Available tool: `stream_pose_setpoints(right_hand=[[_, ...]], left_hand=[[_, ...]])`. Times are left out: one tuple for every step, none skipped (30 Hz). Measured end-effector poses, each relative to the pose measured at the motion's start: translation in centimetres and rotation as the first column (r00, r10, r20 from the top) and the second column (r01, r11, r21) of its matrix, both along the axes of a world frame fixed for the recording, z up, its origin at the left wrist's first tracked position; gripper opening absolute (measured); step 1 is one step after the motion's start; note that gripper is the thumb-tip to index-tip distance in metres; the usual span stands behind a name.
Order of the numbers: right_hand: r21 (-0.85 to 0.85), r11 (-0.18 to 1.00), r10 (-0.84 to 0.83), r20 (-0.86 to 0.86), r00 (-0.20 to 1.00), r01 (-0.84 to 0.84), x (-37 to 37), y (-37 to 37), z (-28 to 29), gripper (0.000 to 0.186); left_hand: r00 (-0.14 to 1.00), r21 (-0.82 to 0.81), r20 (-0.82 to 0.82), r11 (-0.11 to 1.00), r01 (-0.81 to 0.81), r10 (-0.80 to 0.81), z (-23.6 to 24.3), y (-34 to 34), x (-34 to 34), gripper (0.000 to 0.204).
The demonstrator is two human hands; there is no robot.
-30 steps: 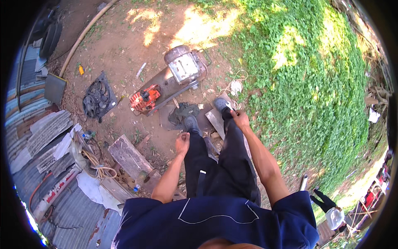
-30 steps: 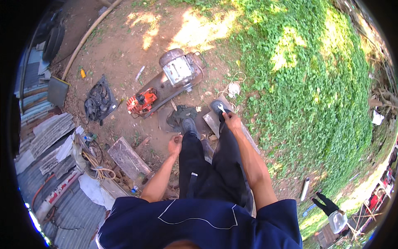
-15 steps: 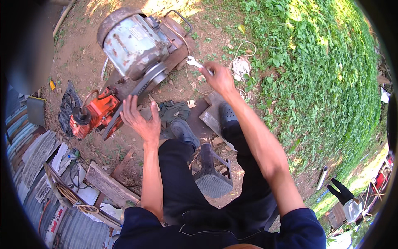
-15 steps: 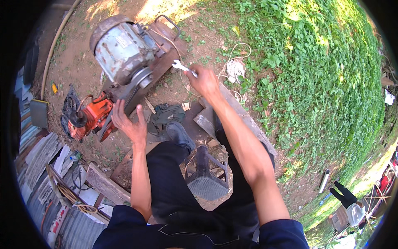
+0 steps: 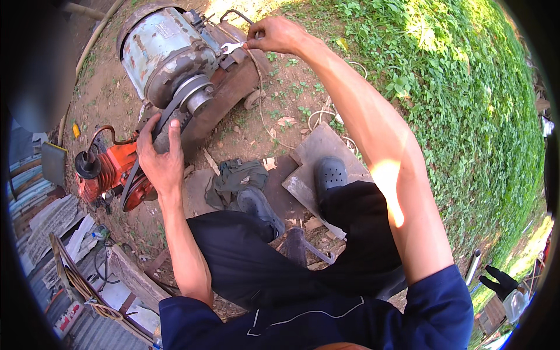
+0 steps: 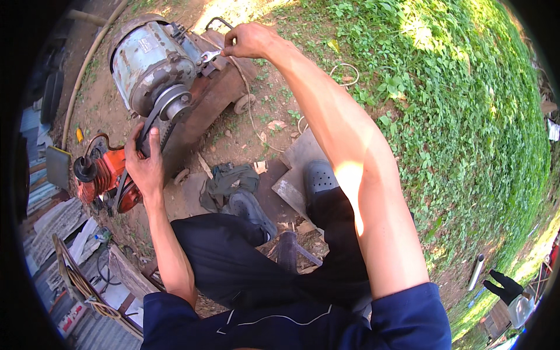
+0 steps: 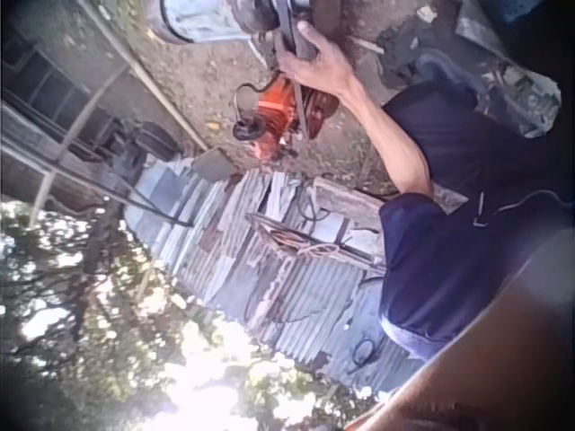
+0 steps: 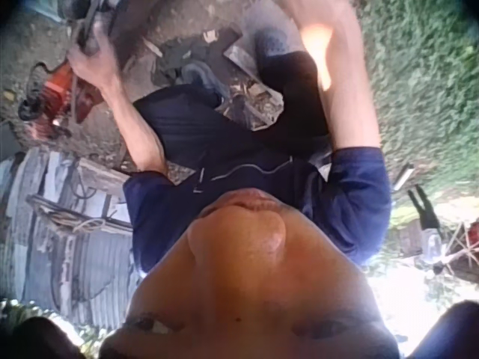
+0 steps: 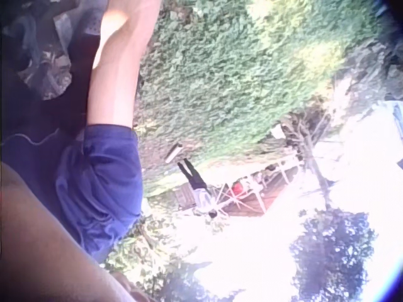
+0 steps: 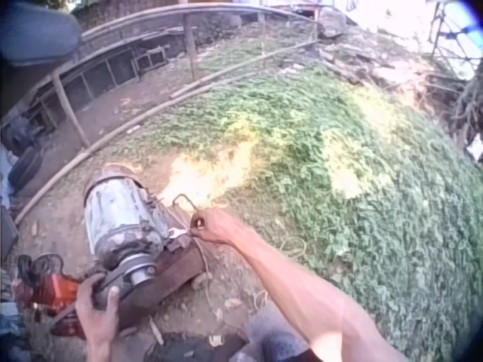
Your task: The person uses a wrench to tighten or loosen bolts on an air compressor motor and then untangles a power cord.
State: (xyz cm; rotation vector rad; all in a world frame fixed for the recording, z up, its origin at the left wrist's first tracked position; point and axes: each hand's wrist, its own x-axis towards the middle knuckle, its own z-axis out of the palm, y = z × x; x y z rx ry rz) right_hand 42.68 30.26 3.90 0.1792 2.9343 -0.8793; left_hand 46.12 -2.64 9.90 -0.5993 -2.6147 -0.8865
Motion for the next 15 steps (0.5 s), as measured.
stream_pose_setpoints(right_hand=[[-0.006, 1.0, 0.0, 0.001, 1.0, 0.0, -0.1, -0.4, -0.1, 0.035], [-0.011, 1.0, 0.003, -0.003, 1.0, -0.003, -0.3, -0.6, 0.0, 0.034], [-0.027, 1.0, 0.013, -0.008, 1.0, -0.013, -0.2, -0.7, 0.0, 0.035], [-0.003, 1.0, -0.002, -0.02, 1.0, 0.002, 0.0, -1.0, -0.1, 0.035], [0.015, 1.0, -0.017, -0.034, 0.999, 0.017, 0.3, -1.6, -0.2, 0.035], [0.033, 0.999, -0.032, -0.048, 0.998, 0.034, 0.5, -2.1, -0.1, 0.035], [0.008, 0.998, -0.064, -0.008, 0.998, 0.064, 0.7, -2.7, 0.0, 0.034], [0.045, 0.997, -0.068, 0.01, 0.998, 0.068, 0.8, -3.2, 0.2, 0.033], [0.081, 0.994, -0.075, 0.028, 0.997, 0.072, 1.0, -3.8, 0.4, 0.032], [0.118, 0.99, -0.083, 0.046, 0.995, 0.077, 1.1, -4.4, 0.7, 0.032], [0.12, 0.99, -0.081, 0.05, 0.995, 0.075, 1.0, -4.3, 0.8, 0.031], [0.135, 0.985, -0.11, 0.042, 0.993, 0.103, 1.0, -4.3, 0.8, 0.031], [0.15, 0.98, -0.139, 0.034, 0.99, 0.133, 1.0, -4.4, 0.9, 0.03], [0.164, 0.973, -0.171, 0.027, 0.985, 0.165, 1.0, -4.4, 1.0, 0.03], [0.209, 0.969, -0.149, 0.077, 0.986, 0.13, 0.3, -4.1, 1.7, 0.031]], left_hand=[[1.0, 0.029, 0.02, 1.0, -0.002, 0.001, 0.0, -0.1, 0.1, 0.038], [0.999, 0.059, 0.037, 0.998, -0.006, 0.004, 0.3, -0.1, 0.0, 0.037], [0.999, 0.092, 0.051, 0.996, 0.0, -0.004, 0.1, 0.0, -0.2, 0.036], [0.999, 0.095, 0.043, 0.996, 0.001, -0.005, -0.1, 0.0, -0.2, 0.036], [0.999, 0.091, 0.033, 0.996, 0.004, -0.007, -0.3, -0.2, -0.2, 0.036], [1.0, 0.087, 0.025, 0.996, 0.007, -0.009, -0.3, -0.2, -0.1, 0.036], [1.0, 0.083, 0.002, 0.997, -0.001, 0.001, -0.3, 0.0, -0.3, 0.035], [1.0, 0.103, -0.004, 0.995, -0.012, 0.013, -0.5, -0.1, -0.3, 0.034], [1.0, 0.122, -0.009, 0.992, -0.021, 0.023, -0.6, -0.2, -0.4, 0.033], [0.999, 0.141, -0.014, 0.99, -0.029, 0.031, -0.8, -0.3, -0.5, 0.032], [1.0, 0.14, -0.03, 0.99, 0.001, 0.004, -1.0, -0.2, -1.0, 0.032], [1.0, 0.17, -0.005, 0.985, 0.008, -0.007, -1.0, -0.1, -1.1, 0.032], [1.0, 0.198, 0.02, 0.98, 0.015, -0.02, -1.0, 0.1, -1.3, 0.032], [0.998, 0.225, 0.046, 0.974, 0.025, -0.036, -1.0, 0.2, -1.3, 0.032], [0.999, 0.154, 0.004, 0.987, 0.035, -0.037, -0.8, 0.3, -1.7, 0.037]])
